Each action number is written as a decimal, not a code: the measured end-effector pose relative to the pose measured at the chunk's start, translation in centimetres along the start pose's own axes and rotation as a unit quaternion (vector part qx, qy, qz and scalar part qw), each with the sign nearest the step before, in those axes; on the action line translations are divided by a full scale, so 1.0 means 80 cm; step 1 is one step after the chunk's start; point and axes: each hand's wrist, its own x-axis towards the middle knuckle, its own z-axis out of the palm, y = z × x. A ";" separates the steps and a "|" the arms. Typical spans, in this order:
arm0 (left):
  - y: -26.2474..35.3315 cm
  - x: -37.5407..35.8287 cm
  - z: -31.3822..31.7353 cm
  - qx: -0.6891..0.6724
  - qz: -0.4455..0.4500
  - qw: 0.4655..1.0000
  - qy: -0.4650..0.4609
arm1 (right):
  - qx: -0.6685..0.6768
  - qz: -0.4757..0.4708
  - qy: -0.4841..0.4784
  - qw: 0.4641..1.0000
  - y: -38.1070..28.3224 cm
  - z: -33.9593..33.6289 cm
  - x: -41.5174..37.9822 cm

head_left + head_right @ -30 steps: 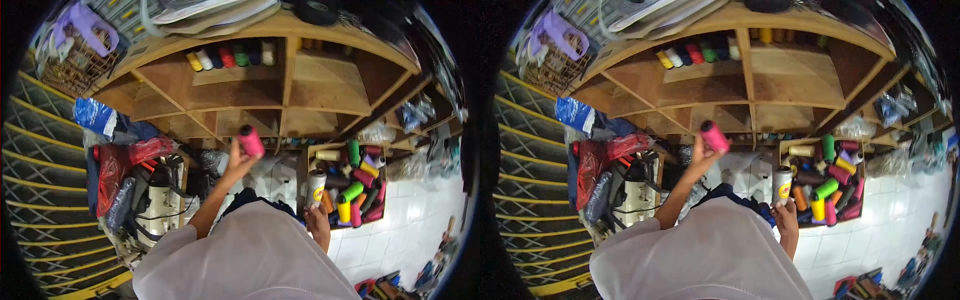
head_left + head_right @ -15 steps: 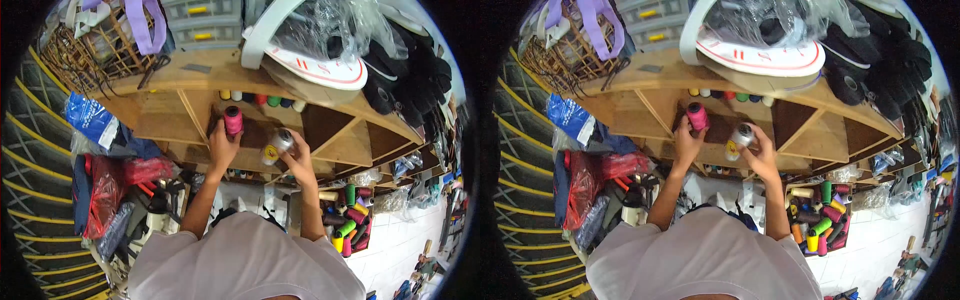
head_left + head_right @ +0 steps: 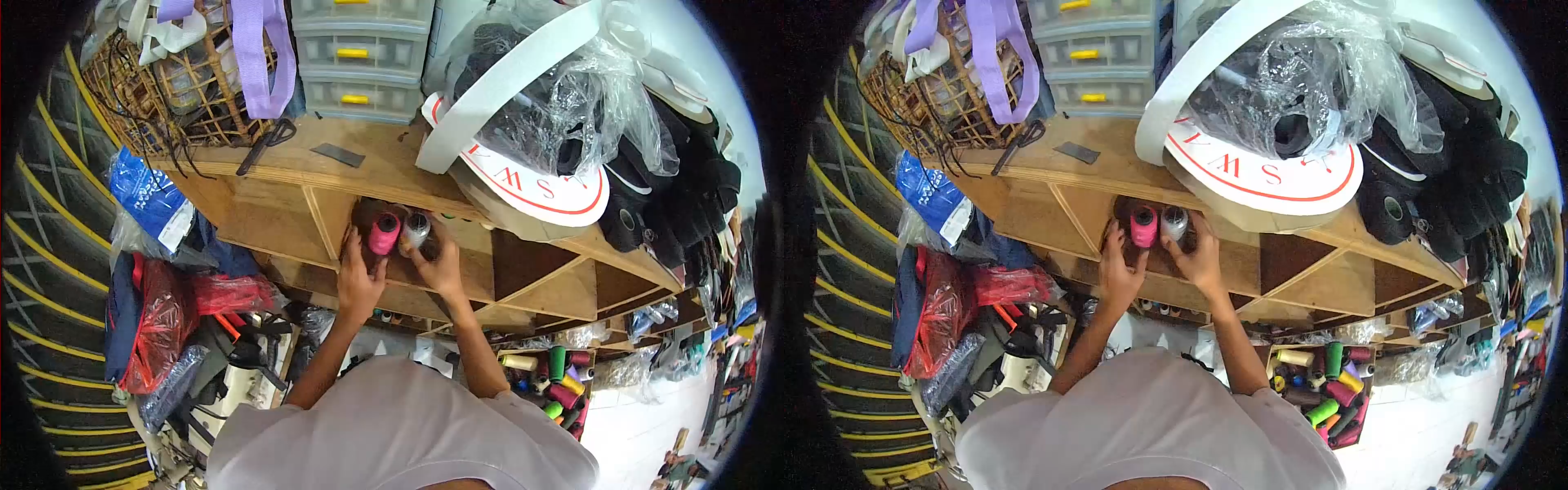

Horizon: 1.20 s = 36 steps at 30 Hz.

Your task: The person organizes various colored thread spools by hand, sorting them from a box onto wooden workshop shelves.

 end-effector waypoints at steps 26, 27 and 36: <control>-0.008 0.019 0.028 0.147 0.062 0.987 -0.021 | -0.030 -0.010 -0.045 0.998 0.065 0.040 0.030; -0.014 0.020 0.032 0.149 0.060 0.987 -0.029 | -0.057 0.007 -0.047 0.997 0.057 0.038 0.031; -0.008 0.034 0.037 0.153 0.029 0.985 -0.078 | -0.037 0.025 0.004 0.999 0.044 0.046 0.033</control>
